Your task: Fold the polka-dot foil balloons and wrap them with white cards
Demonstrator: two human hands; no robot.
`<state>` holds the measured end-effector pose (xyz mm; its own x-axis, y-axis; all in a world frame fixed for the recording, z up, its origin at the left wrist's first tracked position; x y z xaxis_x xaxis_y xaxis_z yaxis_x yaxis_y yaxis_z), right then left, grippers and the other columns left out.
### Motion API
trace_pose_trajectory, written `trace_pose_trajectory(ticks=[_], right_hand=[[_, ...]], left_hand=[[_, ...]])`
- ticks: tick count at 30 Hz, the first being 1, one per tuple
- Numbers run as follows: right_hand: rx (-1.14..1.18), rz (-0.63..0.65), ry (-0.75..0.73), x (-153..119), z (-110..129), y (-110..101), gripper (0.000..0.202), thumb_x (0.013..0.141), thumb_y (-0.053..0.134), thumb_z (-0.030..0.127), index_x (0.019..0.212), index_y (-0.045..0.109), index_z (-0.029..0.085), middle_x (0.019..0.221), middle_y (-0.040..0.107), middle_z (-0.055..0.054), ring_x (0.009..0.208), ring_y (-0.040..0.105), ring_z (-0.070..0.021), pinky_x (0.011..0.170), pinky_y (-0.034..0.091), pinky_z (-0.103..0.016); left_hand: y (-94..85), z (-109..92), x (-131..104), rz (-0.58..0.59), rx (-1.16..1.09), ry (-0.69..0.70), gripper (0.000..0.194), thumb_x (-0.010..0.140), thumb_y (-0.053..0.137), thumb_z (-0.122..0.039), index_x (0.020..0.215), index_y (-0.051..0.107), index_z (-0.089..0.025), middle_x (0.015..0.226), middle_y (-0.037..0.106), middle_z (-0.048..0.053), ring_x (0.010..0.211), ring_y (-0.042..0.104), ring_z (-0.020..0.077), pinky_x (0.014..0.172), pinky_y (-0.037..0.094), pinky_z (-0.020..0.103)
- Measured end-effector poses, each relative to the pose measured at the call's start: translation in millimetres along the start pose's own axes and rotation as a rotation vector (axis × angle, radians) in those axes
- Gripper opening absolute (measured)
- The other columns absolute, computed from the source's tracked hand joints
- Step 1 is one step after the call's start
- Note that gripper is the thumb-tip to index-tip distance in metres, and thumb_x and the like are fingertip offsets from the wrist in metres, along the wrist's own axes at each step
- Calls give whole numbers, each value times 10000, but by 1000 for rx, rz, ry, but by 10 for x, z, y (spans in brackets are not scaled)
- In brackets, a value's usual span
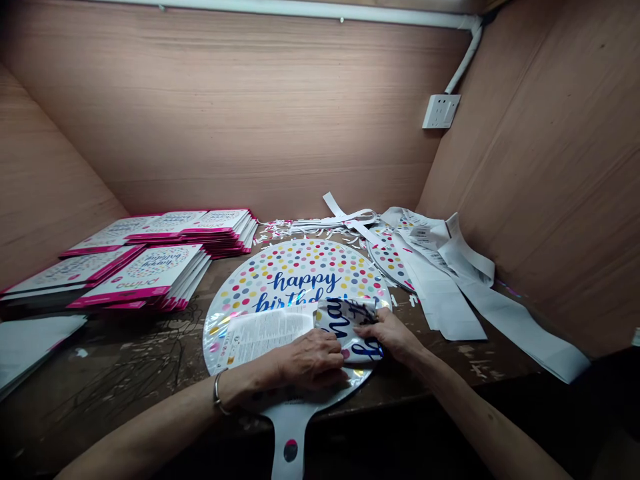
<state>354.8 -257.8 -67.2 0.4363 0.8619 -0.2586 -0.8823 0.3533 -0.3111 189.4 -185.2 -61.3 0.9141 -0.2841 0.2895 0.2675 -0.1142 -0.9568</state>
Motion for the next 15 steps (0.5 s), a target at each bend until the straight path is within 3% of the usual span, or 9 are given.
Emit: trace_pose_trajectory(ticks=[2,4,5,7,9,10,15], right_hand=[[-253,-168,-167,-39,164,-161,545,657,668,392,1136,555,159,1050,643,-112,950,600,-294,816,486,-431],[-500,-371,-523,-95,382,-242,558,739,617,365,1247,477,183,1243,531,-123,1137,490,-297,963,382,-468],[-616,-372,-728,-115,467,-204,504,786,576,325,1262,468,203,1306,476,-109,1208,422,-282,1024,307,-476],[-819,-125,-1029,-95,516,-2,387,851,489,249,1238,500,242,1345,442,-67,1270,347,-241,1083,188,-485],[-951,168,-1107,-11,427,223,350,887,424,227,1224,515,256,1331,463,-47,1264,360,-202,1094,150,-481],[-980,245,-1089,38,362,306,357,899,397,232,1241,500,246,1336,457,-52,1262,364,-191,1095,149,-475],[-973,297,-1025,82,132,433,396,920,334,257,1301,438,221,1349,439,-69,1275,341,-201,1082,181,-470]], left_hand=[[16,-2,3,18,0,-15,277,868,433,-407,794,561,-173,659,570,23,630,525,149,585,380,268],[18,-2,14,17,-5,-19,293,863,438,-424,807,570,-169,663,579,25,624,530,148,587,386,267],[18,-1,19,15,-6,-17,288,862,440,-417,810,575,-168,664,584,26,623,533,148,584,388,267],[25,0,19,16,-6,-10,274,859,445,-397,790,580,-169,663,591,31,622,540,151,578,391,268],[38,7,3,8,-1,-12,267,855,449,-380,751,578,-170,654,592,35,614,542,153,571,395,271],[43,12,-11,-3,2,-16,266,852,453,-376,738,576,-168,653,592,37,610,542,153,568,398,271],[43,17,-74,-72,0,4,232,842,474,-322,702,563,-161,667,601,36,582,538,134,568,410,256]])
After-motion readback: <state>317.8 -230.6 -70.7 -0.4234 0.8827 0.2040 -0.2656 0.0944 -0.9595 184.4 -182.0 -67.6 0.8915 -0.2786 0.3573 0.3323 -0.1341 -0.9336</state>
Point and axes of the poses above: each hand's wrist, its own x-axis towards the middle knuckle, its own y-axis out of the palm, z = x × y, the point moved 3 cm from there along x, towards the middle knuckle
